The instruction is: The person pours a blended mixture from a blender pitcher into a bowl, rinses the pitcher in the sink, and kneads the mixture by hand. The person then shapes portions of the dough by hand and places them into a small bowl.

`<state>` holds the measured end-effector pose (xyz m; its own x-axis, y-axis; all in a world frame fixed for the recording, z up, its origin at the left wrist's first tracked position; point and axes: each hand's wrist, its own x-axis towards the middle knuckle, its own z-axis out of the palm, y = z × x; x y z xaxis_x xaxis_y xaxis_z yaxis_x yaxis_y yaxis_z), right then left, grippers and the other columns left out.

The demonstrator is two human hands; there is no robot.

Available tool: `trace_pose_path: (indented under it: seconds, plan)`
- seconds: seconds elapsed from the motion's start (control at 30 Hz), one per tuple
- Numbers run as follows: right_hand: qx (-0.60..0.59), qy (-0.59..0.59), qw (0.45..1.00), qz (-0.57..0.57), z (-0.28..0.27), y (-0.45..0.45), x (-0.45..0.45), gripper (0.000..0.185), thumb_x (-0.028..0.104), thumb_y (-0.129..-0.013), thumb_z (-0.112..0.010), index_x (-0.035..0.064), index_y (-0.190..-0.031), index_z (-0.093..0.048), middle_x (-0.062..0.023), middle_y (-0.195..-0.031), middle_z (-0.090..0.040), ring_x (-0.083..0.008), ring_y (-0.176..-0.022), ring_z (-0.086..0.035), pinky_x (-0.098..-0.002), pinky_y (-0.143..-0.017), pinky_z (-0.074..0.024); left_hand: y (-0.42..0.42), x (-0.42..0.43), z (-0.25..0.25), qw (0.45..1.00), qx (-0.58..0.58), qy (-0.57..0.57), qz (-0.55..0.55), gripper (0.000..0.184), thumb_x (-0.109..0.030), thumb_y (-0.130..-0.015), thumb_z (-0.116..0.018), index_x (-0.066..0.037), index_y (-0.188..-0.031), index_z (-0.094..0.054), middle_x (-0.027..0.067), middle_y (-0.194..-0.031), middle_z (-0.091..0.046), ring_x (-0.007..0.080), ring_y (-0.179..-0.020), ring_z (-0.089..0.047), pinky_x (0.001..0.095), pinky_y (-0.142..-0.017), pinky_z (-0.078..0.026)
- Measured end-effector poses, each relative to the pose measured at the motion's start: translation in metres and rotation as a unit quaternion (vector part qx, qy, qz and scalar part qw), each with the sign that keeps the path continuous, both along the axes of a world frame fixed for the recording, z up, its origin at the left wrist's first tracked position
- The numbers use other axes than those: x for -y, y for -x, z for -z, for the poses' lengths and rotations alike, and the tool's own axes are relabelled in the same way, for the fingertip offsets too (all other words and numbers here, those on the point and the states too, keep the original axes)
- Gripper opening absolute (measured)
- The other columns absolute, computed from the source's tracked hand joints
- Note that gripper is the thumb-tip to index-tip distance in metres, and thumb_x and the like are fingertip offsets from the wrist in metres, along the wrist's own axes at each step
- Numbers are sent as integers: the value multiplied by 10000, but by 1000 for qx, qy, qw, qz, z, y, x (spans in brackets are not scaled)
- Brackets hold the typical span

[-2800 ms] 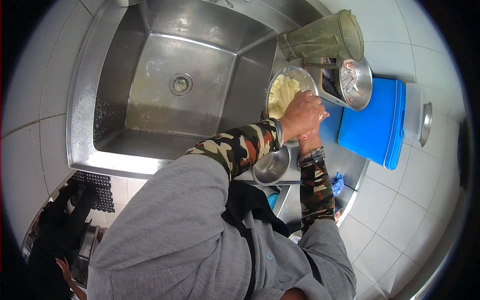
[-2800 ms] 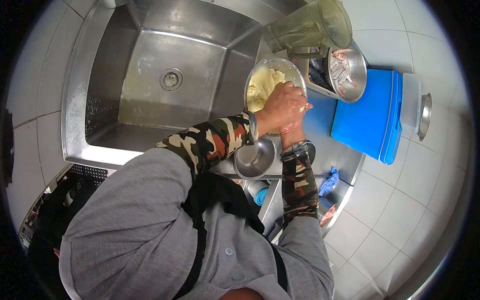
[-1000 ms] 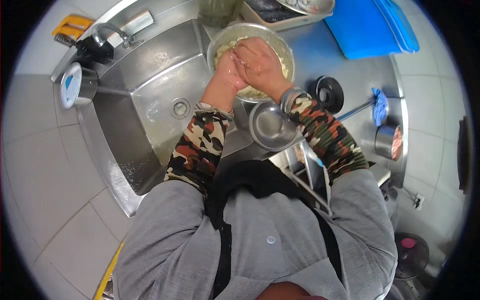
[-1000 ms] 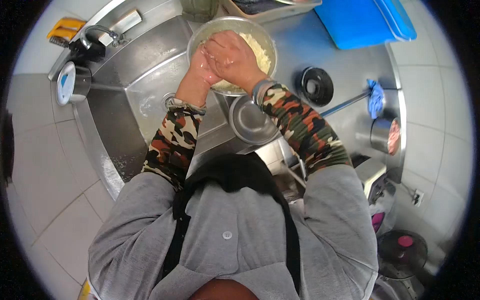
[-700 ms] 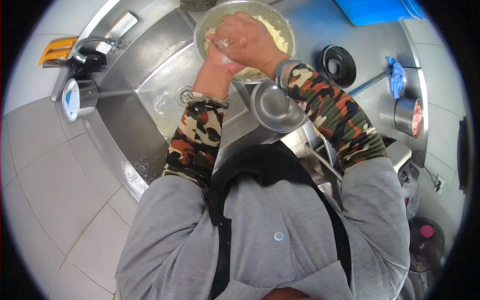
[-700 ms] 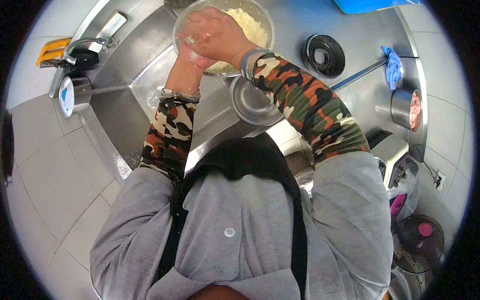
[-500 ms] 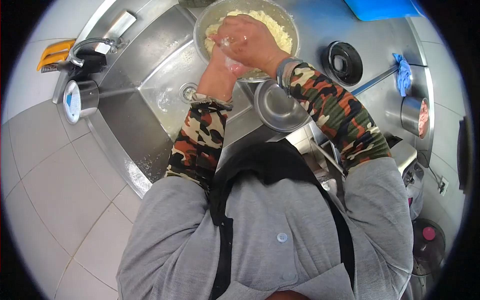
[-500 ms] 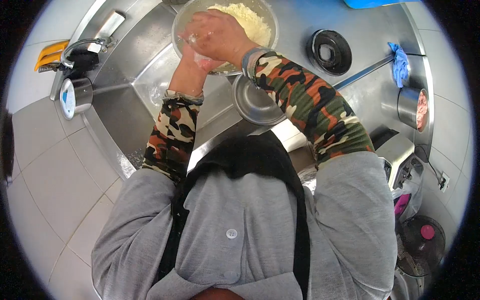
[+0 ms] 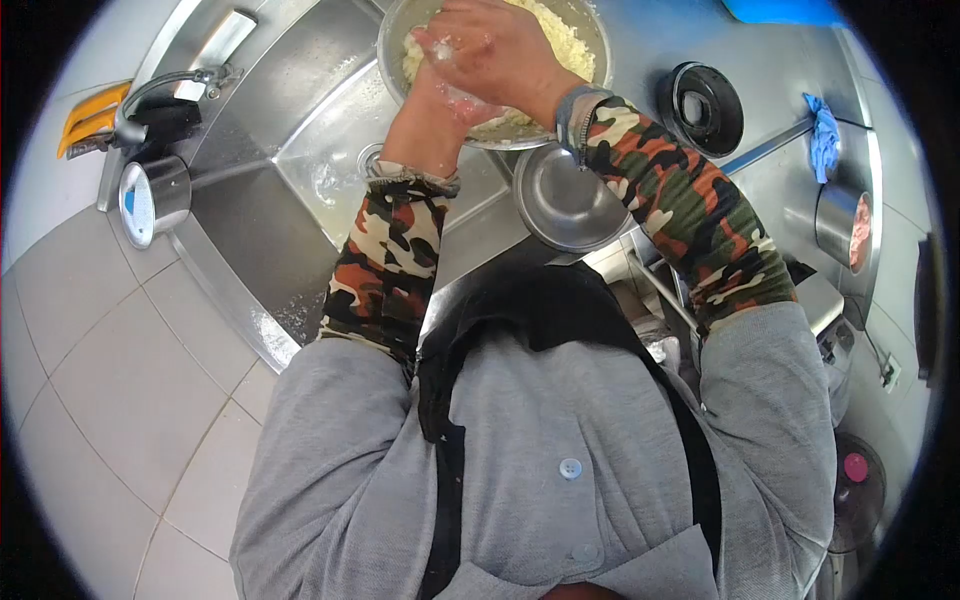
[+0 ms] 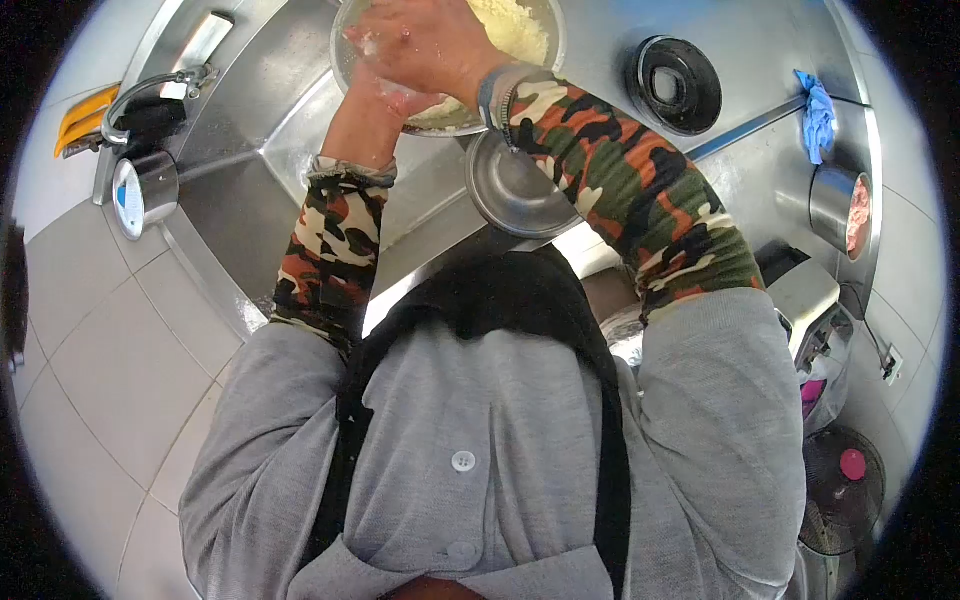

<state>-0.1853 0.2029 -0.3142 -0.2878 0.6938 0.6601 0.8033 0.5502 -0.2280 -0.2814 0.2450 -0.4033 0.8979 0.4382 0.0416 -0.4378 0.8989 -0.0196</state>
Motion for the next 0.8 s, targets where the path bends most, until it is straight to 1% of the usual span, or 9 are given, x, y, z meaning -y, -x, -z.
trace_pose_path:
  seconds: [0.13, 0.23, 0.33, 0.4, 0.5, 0.53, 0.6, 0.73, 0.8]
  plan:
    - [-59, -27, 998, -2, -1, -3, -1, 149, 187, -661, -658, 103, -785, -660, -65, -815, -625, -240, -823, -616, -357, -749, -505, 1, 1, 0, 1000, 4, -10, 5, 313, -357, -910, -433, -152, -1114, -554, 56, -1112, -602, 250, -1025, -579, 416, -884, -482]
    - [-60, 39, 997, 18, -3, -5, 0, 179, 198, -650, -671, 108, -806, -662, -72, -860, -635, -241, -884, -614, -369, -781, -501, -1, 0, 2, 1000, 12, -17, 9, 313, -355, -912, -431, -152, -1115, -553, 55, -1115, -601, 251, -1028, -577, 416, -886, -482]
    - [-3, 6, 999, -42, 5, -10, 0, 183, 192, -667, -659, 102, -827, -668, -63, -856, -639, -248, -916, -607, -383, -810, -489, -3, 0, 3, 999, 22, -27, 6, 313, -355, -913, -429, -151, -1116, -553, 55, -1116, -601, 251, -1030, -576, 416, -887, -481]
    - [91, 22, 995, -20, 4, -11, -5, 318, 256, -702, -656, 72, -961, -663, -108, -1035, -632, -282, -1080, -549, -422, -951, -419, -3, -6, 0, 994, -76, -77, -11, 307, -347, -919, -423, -146, -1108, -557, 52, -1104, -605, 246, -1022, -580, 416, -884, -484]
    - [-80, -13, 996, 37, -16, -3, 9, 163, 256, -824, -634, 105, -858, -684, -70, -886, -650, -282, -882, -606, -367, -810, -486, 4, -17, -13, 963, -219, -146, -58, 300, -336, -929, -413, -137, -1096, -563, 49, -1086, -612, 238, -1010, -586, 414, -880, -490]
    - [-74, -22, 997, 29, -10, -9, 4, 163, 256, -824, -634, 105, -858, -684, -70, -886, -650, -282, -882, -606, -367, -810, -486, 4, -16, -21, 963, -214, -152, -68, 300, -336, -929, -413, -137, -1096, -563, 49, -1086, -612, 238, -1010, -586, 414, -880, -490]
    - [-75, -25, 996, -32, 12, -17, -2, 203, 222, -843, -609, 92, -979, -686, -91, -1018, -659, -288, -988, -594, -394, -894, -460, 1, 4, -46, 959, -248, -7, -137, 339, -349, -956, -377, -122, -1130, -558, 62, -1163, -583, 226, -1076, -556, 404, -925, -466]
    - [-69, 41, 997, 19, 11, -7, 12, 210, 151, -833, -594, 86, -1015, -675, -69, -1070, -655, -264, -1025, -594, -401, -935, -456, -3, 8, -43, 964, -228, 26, -135, 337, -336, -965, -361, -119, -1144, -548, 64, -1156, -583, 229, -1075, -555, 402, -937, -458]
    - [-39, 7, 999, 18, 9, -6, 9, 222, 146, -822, -601, 86, -1024, -671, -60, -1073, -654, -256, -1033, -592, -413, -952, -445, 1, 6, -44, 984, -143, 20, -109, 305, -317, -963, -366, -125, -1121, -543, 54, -1062, -608, 218, -967, -603, 378, -856, -505]
